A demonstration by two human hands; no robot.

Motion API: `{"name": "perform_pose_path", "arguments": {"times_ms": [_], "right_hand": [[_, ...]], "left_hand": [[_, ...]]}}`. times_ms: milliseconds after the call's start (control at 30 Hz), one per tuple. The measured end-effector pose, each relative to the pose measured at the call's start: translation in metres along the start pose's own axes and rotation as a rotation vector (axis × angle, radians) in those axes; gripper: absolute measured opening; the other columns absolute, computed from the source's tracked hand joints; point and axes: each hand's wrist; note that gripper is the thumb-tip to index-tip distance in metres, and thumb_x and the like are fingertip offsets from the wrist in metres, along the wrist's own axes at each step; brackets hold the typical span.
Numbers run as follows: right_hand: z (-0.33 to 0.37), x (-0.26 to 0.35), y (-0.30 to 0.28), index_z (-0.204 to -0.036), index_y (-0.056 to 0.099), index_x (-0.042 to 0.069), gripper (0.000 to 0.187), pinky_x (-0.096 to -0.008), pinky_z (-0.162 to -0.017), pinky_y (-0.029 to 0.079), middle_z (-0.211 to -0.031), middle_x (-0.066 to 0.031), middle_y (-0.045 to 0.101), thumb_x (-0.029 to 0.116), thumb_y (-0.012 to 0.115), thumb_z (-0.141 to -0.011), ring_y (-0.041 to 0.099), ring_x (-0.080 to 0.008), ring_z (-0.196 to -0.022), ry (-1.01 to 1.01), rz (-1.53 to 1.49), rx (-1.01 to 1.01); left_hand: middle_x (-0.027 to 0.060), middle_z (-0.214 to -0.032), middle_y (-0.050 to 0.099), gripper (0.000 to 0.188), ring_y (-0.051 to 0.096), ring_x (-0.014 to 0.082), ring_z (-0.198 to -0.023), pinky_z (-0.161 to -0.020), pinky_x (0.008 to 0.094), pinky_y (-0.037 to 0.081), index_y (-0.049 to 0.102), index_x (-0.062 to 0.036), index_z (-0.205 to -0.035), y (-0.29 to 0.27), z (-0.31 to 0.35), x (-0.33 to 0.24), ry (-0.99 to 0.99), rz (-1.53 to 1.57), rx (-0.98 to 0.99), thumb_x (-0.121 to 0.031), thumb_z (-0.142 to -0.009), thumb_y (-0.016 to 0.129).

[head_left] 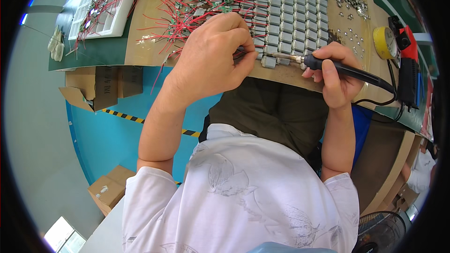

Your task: Soldering wires onto small electronic components arranged in a grid on a workbench.

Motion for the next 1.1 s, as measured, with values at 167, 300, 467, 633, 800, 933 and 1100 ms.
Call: {"name": "perform_pose_path", "arguments": {"times_ms": [167,300,467,633,800,933,1100], "right_hand": [[0.002,-0.002,0.000,-0.097,0.067,-0.007,0.013,-0.0182,-0.051,0.048,-0.083,-0.0116,0.067,-0.004,0.057,-0.089,0.065,-0.0096,-0.058,-0.011,0.001,-0.002],[0.004,-0.004,0.001,-0.100,0.066,-0.007,0.014,-0.0187,-0.051,0.049,-0.080,-0.0110,0.067,-0.003,0.056,-0.091,0.064,-0.0093,-0.057,0.006,-0.057,-0.074],[0.003,-0.003,0.003,-0.101,0.066,-0.008,0.014,-0.0195,-0.051,0.050,-0.077,-0.0102,0.066,-0.001,0.055,-0.094,0.062,-0.0088,-0.056,0.011,-0.053,-0.119],[-0.001,-0.006,0.005,-0.105,0.065,-0.007,0.015,-0.0221,-0.053,0.052,-0.076,-0.0092,0.065,0.000,0.055,-0.096,0.059,-0.0086,-0.056,0.022,-0.082,-0.130],[0.005,-0.006,0.004,-0.110,0.062,-0.005,0.016,-0.0278,-0.056,0.055,-0.073,-0.0061,0.057,0.003,0.051,-0.101,0.052,-0.0081,-0.055,0.062,-0.090,-0.157],[0.011,-0.012,0.000,-0.110,0.061,-0.005,0.018,-0.0266,-0.053,0.052,-0.072,-0.0083,0.059,0.008,0.050,-0.102,0.052,-0.0094,-0.054,0.068,-0.066,-0.179],[0.012,-0.016,-0.001,-0.111,0.060,-0.003,0.021,-0.0269,-0.052,0.052,-0.071,-0.0080,0.059,0.014,0.052,-0.102,0.051,-0.0094,-0.052,0.053,-0.055,-0.195]], "left_hand": [[0.0095,-0.081,0.060,0.009,0.060,0.0305,-0.078,-0.069,0.0403,0.051,0.063,-0.0021,-0.072,-0.001,0.001,0.000,0.001,-0.005,0.000,-0.005,-0.073,0.072],[0.0079,-0.086,0.062,0.009,0.062,0.0255,-0.081,-0.070,0.0350,0.051,0.066,-0.0015,-0.077,-0.003,0.002,0.000,-0.003,-0.023,0.043,-0.001,-0.073,0.074],[0.0075,-0.085,0.061,0.009,0.062,0.0255,-0.081,-0.070,0.0353,0.051,0.066,-0.0022,-0.077,-0.003,0.000,0.000,-0.002,-0.017,0.045,-0.001,-0.074,0.074],[0.0073,-0.085,0.061,0.009,0.062,0.0260,-0.081,-0.071,0.0361,0.051,0.066,-0.0034,-0.077,-0.004,-0.001,0.000,-0.026,-0.015,0.041,-0.002,-0.074,0.075],[0.0083,-0.085,0.061,0.011,0.062,0.0292,-0.083,-0.072,0.0389,0.051,0.065,-0.0039,-0.074,-0.004,-0.001,0.002,0.023,-0.033,0.010,-0.006,-0.074,0.075],[0.0102,-0.087,0.060,0.009,0.061,0.0307,-0.083,-0.074,0.0405,0.052,0.064,-0.0043,-0.073,-0.002,0.002,0.003,0.046,-0.037,-0.016,-0.008,-0.072,0.072],[0.0114,-0.089,0.059,0.010,0.060,0.0313,-0.087,-0.077,0.0412,0.051,0.064,-0.0042,-0.078,-0.006,0.007,-0.001,0.053,-0.036,0.011,-0.010,-0.075,0.072]]}}
Point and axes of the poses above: each hand's wrist, its own z-axis away from the middle knuckle, its own y-axis out of the palm, x = y × z
